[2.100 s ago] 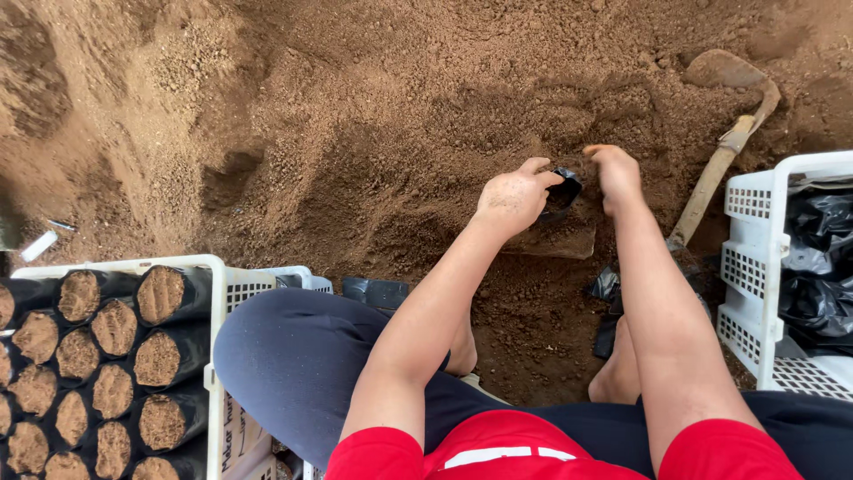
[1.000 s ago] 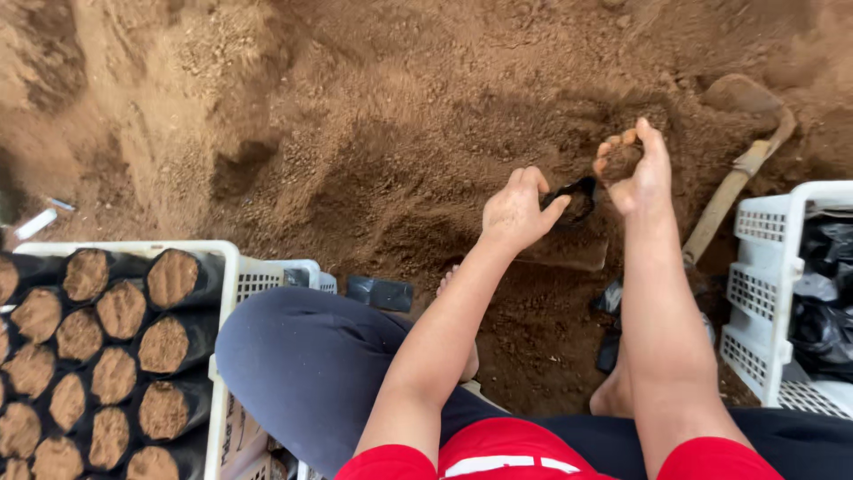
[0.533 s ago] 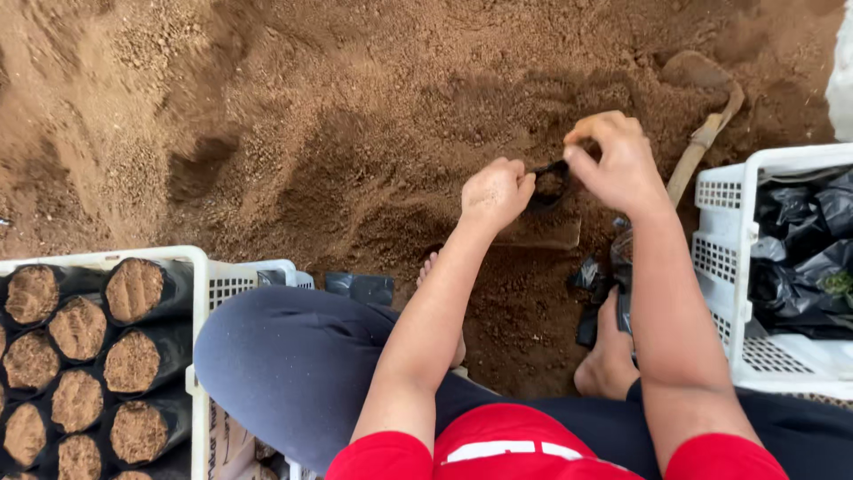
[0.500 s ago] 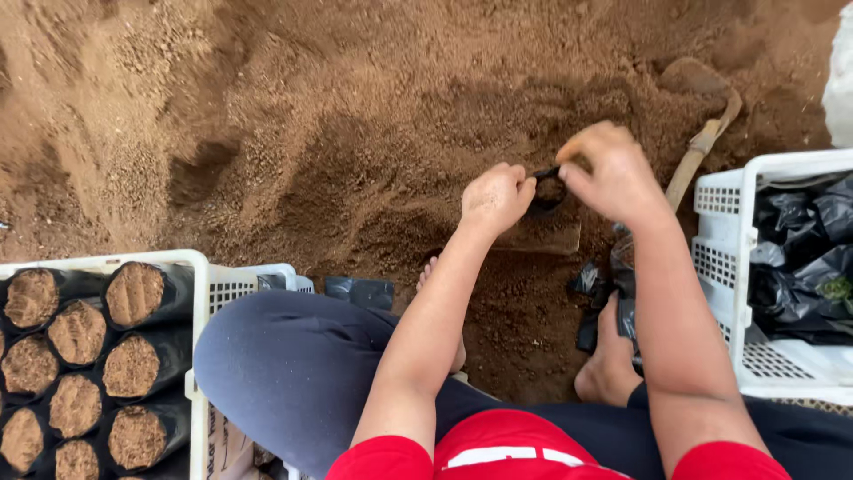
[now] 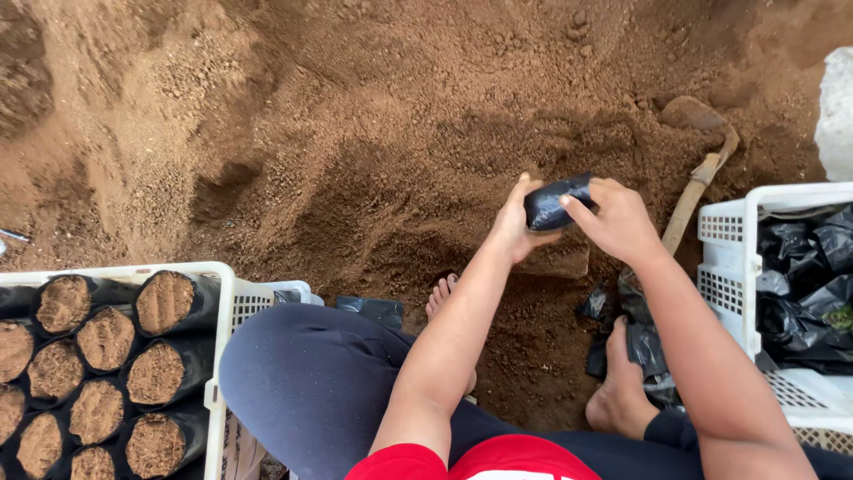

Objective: The person fills black plastic nursery bags with soil from a large pile using a small hoe and hands, then places the filled bags into a white crate. The person then uses a small wooden tool to make a hole in the center of the soil in each bag.

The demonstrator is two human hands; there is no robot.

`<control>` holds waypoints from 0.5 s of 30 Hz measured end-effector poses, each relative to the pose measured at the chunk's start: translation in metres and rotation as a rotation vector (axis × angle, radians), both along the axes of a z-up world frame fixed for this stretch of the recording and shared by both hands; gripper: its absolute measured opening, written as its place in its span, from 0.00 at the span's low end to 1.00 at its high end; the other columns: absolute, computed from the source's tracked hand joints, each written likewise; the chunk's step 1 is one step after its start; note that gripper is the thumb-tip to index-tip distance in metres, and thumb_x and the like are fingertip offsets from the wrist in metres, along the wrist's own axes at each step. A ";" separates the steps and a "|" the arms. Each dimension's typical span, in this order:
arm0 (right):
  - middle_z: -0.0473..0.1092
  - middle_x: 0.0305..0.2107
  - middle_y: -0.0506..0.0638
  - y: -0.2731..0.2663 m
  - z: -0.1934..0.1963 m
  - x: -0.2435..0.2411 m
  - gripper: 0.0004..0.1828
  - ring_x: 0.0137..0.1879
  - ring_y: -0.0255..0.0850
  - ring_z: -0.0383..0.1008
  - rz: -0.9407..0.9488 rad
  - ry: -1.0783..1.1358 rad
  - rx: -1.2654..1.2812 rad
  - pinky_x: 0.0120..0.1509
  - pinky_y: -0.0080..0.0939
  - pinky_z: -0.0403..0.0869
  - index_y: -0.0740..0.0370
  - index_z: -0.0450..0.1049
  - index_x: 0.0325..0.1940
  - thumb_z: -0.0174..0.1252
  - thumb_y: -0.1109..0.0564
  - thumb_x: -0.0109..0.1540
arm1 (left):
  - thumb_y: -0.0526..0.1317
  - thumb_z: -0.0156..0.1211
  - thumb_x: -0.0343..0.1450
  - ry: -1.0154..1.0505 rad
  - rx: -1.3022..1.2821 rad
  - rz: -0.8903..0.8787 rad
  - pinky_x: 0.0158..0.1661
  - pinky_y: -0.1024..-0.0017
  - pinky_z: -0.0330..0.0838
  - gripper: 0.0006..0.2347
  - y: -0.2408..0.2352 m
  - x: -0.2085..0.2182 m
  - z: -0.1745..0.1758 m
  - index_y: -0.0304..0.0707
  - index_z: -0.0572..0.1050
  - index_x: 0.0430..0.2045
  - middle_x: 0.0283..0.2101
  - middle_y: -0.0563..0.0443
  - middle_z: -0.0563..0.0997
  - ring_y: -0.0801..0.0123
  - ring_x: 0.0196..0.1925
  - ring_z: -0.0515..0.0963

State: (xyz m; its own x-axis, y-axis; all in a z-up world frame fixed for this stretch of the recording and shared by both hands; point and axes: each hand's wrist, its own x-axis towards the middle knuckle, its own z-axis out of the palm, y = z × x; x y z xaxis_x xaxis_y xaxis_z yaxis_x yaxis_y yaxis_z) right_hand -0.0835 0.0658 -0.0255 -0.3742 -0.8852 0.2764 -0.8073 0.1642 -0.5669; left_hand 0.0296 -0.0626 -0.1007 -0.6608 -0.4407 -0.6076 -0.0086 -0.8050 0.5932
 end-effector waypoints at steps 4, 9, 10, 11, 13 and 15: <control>0.72 0.24 0.48 0.007 0.046 0.005 0.15 0.31 0.37 0.71 -0.177 -0.369 0.136 0.35 0.39 0.69 0.63 0.78 0.42 0.65 0.48 0.61 | 0.59 0.37 0.82 0.330 -0.119 0.071 0.52 0.61 0.75 0.23 0.006 -0.009 0.023 0.43 0.76 0.47 0.46 0.45 0.78 0.63 0.48 0.79; 0.63 0.25 0.48 0.022 0.056 -0.010 0.18 0.33 0.32 0.60 -0.195 -0.343 0.013 0.34 0.39 0.63 0.67 0.69 0.35 0.64 0.50 0.67 | 0.63 0.26 0.81 0.508 -0.109 0.012 0.55 0.59 0.75 0.29 0.012 -0.019 0.040 0.42 0.76 0.43 0.50 0.47 0.79 0.64 0.50 0.80; 0.62 0.25 0.47 0.029 0.053 -0.014 0.17 0.33 0.32 0.60 -0.189 -0.363 0.029 0.34 0.38 0.63 0.66 0.68 0.35 0.61 0.50 0.68 | 0.64 0.24 0.80 0.550 -0.065 0.020 0.56 0.59 0.75 0.30 0.016 -0.021 0.044 0.42 0.76 0.42 0.51 0.47 0.80 0.64 0.51 0.81; 0.62 0.25 0.46 0.030 0.049 -0.018 0.17 0.33 0.31 0.60 -0.164 -0.386 0.043 0.35 0.37 0.63 0.65 0.66 0.36 0.59 0.51 0.70 | 0.64 0.23 0.80 0.536 -0.081 0.008 0.56 0.60 0.74 0.31 0.017 -0.020 0.047 0.42 0.75 0.42 0.51 0.48 0.80 0.64 0.52 0.81; 0.63 0.27 0.43 0.029 0.040 -0.023 0.14 0.35 0.29 0.61 -0.090 -0.544 0.013 0.38 0.35 0.64 0.63 0.67 0.38 0.56 0.51 0.71 | 0.64 0.22 0.81 0.502 -0.111 -0.007 0.58 0.60 0.73 0.31 0.021 -0.015 0.052 0.42 0.75 0.43 0.52 0.49 0.79 0.65 0.53 0.80; 0.67 0.31 0.37 0.025 0.034 -0.024 0.10 0.38 0.25 0.62 0.004 -0.810 -0.077 0.41 0.30 0.65 0.61 0.69 0.42 0.54 0.52 0.71 | 0.65 0.23 0.81 0.528 -0.140 -0.028 0.57 0.57 0.73 0.31 0.021 -0.009 0.058 0.42 0.75 0.45 0.50 0.45 0.79 0.62 0.52 0.80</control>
State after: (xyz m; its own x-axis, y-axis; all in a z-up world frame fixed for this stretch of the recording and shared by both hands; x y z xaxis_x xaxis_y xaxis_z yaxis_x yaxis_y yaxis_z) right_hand -0.1071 0.0909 0.0081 -0.4813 -0.8763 -0.0190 -0.1419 0.0993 -0.9849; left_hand 0.0202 -0.0413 -0.0427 -0.8729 -0.4712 -0.1264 0.2991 -0.7215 0.6244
